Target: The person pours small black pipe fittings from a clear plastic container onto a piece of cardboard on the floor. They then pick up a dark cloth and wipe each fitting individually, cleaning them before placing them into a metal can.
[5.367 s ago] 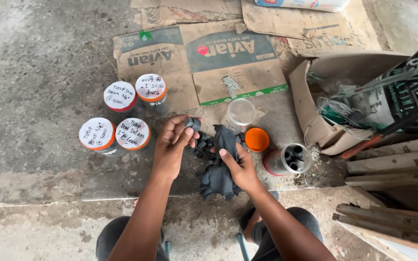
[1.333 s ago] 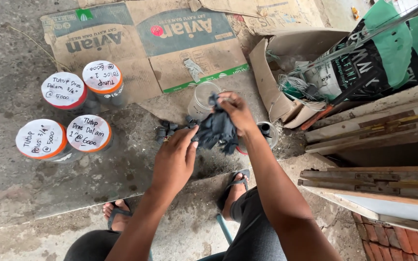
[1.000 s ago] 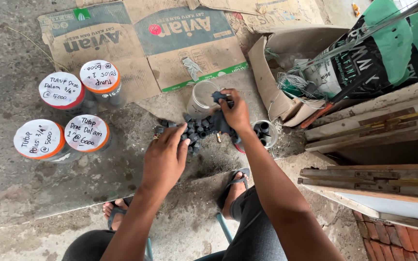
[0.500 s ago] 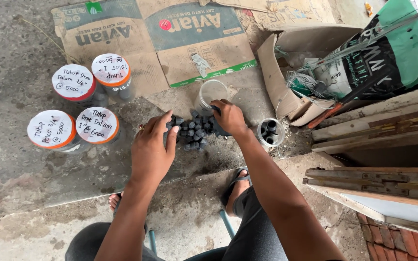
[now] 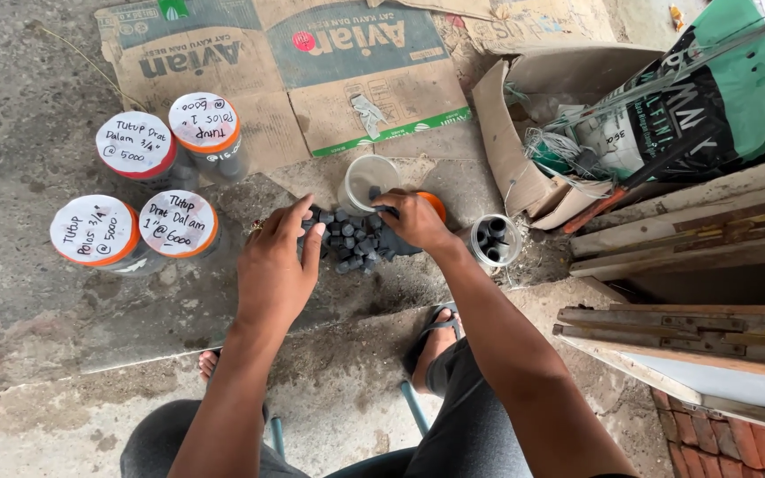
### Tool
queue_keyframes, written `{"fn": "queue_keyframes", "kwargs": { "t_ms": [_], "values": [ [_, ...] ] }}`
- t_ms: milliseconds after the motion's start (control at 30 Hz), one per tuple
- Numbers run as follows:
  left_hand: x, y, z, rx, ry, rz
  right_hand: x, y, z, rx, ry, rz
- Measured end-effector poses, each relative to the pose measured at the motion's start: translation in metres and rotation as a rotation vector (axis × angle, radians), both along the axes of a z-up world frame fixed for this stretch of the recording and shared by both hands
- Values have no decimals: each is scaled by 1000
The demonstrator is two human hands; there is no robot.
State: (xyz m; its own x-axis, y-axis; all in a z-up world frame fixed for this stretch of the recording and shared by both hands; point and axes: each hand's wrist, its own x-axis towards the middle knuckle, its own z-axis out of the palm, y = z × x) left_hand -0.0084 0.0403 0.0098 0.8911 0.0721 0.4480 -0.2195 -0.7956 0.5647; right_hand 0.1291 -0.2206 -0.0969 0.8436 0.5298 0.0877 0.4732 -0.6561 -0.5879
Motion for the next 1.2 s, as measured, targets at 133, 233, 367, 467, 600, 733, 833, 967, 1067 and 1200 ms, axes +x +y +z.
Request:
{"fn": "queue_keyframes", "kwargs": {
  "t_ms": [133, 233, 367, 467, 600, 733, 833, 967, 1067, 1200],
  "values": [
    [0, -1, 0, 7, 11, 2, 2, -4, 4, 18, 21, 3],
    [0, 0, -2, 35, 11, 9, 1, -4, 7, 36, 33, 12],
    [0, 0, -1, 25, 16, 5, 2, -7, 5, 32, 37, 0],
    [0, 0, -2, 30, 9, 3, 5, -10, -3, 6, 45, -19],
    [1, 0, -6, 57, 10, 13, 3, -6, 6, -12, 45, -27],
    [3, 1, -12, 81, 22, 25, 2, -4, 19, -69, 80, -105],
    [5, 2, -13, 146, 116, -2, -8, -5, 40, 45, 51, -130],
    [19, 5, -24, 203, 208, -33, -13, -23, 31, 50, 4, -161],
    [32, 6, -42, 217, 262, -36, -26, -31, 34, -51, -6, -176],
    [43, 2, -47, 232, 272, 18, -64, -30, 78, -213, 26, -21]
  ]
}}
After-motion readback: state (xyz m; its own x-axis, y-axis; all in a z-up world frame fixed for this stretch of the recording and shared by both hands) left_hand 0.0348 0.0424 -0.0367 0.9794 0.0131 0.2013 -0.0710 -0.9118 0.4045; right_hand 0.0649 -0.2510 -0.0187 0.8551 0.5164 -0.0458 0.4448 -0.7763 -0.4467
